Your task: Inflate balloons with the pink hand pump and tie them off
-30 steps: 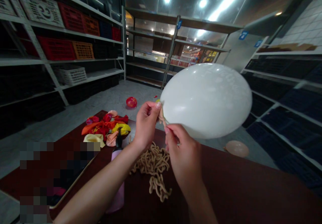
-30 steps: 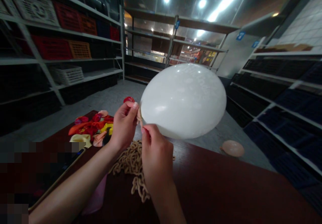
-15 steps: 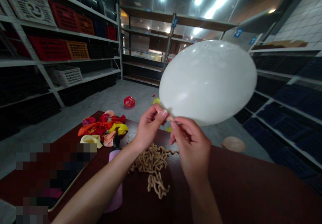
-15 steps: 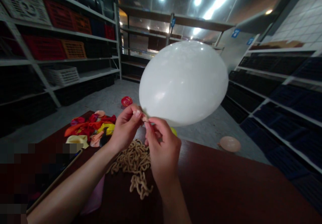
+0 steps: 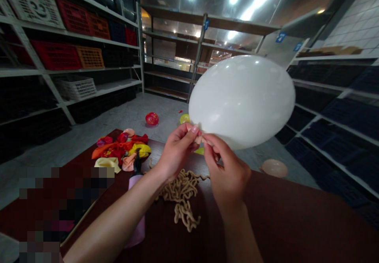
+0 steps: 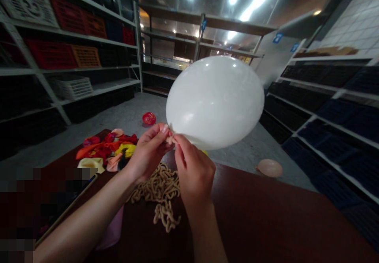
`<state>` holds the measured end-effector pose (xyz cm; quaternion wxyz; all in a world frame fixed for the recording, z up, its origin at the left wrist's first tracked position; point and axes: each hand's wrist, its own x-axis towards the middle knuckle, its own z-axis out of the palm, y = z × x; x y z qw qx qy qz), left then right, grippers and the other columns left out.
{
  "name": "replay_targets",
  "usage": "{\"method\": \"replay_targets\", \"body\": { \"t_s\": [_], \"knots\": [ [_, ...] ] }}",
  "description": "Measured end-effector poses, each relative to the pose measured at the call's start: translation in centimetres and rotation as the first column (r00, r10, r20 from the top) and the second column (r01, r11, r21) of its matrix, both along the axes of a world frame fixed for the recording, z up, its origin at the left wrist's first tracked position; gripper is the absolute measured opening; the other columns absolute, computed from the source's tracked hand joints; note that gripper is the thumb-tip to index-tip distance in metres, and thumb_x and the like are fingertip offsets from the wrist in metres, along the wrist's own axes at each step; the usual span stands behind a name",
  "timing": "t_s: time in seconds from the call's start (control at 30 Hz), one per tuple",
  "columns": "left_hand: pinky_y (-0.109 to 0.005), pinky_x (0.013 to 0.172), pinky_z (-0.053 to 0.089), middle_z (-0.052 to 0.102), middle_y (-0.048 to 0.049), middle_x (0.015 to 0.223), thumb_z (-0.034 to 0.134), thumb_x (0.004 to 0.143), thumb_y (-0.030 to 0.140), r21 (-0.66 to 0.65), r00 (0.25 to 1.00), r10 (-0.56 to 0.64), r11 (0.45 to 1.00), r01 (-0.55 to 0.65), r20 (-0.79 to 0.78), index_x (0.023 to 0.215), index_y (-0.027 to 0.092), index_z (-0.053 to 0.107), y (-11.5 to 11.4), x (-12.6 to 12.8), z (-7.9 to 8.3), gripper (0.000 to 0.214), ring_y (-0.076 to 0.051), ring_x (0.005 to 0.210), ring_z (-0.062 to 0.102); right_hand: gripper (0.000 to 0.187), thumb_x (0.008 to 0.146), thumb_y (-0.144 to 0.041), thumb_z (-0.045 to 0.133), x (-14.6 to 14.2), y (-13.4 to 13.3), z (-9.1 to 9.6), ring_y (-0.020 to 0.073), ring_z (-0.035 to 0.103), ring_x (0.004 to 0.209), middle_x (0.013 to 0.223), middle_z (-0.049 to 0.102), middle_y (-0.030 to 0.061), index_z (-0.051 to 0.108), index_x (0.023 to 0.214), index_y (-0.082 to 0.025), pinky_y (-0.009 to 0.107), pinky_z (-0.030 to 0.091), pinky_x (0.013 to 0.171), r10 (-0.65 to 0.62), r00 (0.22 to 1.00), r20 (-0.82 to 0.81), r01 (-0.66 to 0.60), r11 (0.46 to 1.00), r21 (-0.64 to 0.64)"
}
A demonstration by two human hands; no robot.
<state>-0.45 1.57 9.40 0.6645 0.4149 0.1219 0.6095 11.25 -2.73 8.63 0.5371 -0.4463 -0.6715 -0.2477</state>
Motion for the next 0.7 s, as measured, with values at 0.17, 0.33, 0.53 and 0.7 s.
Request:
{"method": "replay_targets", "body": {
  "t_s": [0.17, 0.33, 0.53, 0.7],
  "knots": [
    [-0.015, 0.056, 0.042, 0.056, 0.0016, 0.066, 0.083, 0.08, 0.04, -0.019, 1.0, 0.001, 1.0, -0.001, -0.017, 0.076, 0.014, 0.06, -0.11, -0.03, 0.07, 0.036, -0.007, 0.057, 0.05, 0.015, 0.095, -0.02, 0.062, -0.19, -0.02, -0.04, 0.0094, 0.073, 0.068, 0.091, 0.08, -0.0023, 0.07, 0.106, -0.025, 0.019, 0.059, 0.069, 0.037, 0.999, 0.001, -0.037, 0.999, -0.008],
    [-0.014, 0.057, 0.044, 0.059, 0.0005, 0.069, 0.082, 0.081, 0.036, -0.064, 1.0, -0.02, 0.998, 0.019, -0.007, 0.078, 0.014, 0.061, -0.08, -0.01, 0.03, 0.031, -0.007, 0.059, 0.054, 0.008, 0.095, -0.021, 0.061, -0.21, 0.04, 0.01, 0.0085, 0.07, 0.06, 0.079, 0.077, -0.0026, 0.069, 0.098, -0.022, 0.018, 0.054, 0.061, -0.023, 1.0, -0.005, 0.023, 1.0, 0.013],
    [-0.016, 0.057, 0.044, 0.053, 0.0012, 0.07, 0.082, 0.078, 0.031, -0.029, 0.998, -0.04, 0.999, 0.042, 0.047, 0.076, 0.014, 0.059, 0.22, -0.49, 0.43, 0.029, -0.008, 0.06, 0.05, 0.008, 0.093, -0.021, 0.057, 0.15, -0.39, 0.3, 0.0109, 0.067, 0.056, 0.071, 0.074, -0.0021, 0.065, 0.094, -0.023, 0.022, 0.051, 0.057, -0.095, 0.993, 0.063, 0.098, 0.994, -0.055],
    [-0.022, 0.062, 0.045, 0.05, 0.0006, 0.073, 0.082, 0.076, 0.026, 0.071, 0.999, -0.044, 0.996, 0.044, -0.007, 0.081, 0.017, 0.059, 0.0, -0.83, 0.49, 0.025, -0.011, 0.064, 0.05, 0.009, 0.087, -0.017, 0.06, 0.2, -0.82, 0.6, 0.0108, 0.067, 0.057, 0.072, 0.074, -0.0035, 0.064, 0.091, -0.025, 0.022, 0.051, 0.057, -0.096, 0.995, 0.005, 0.096, 0.993, -0.064]
  ]
}}
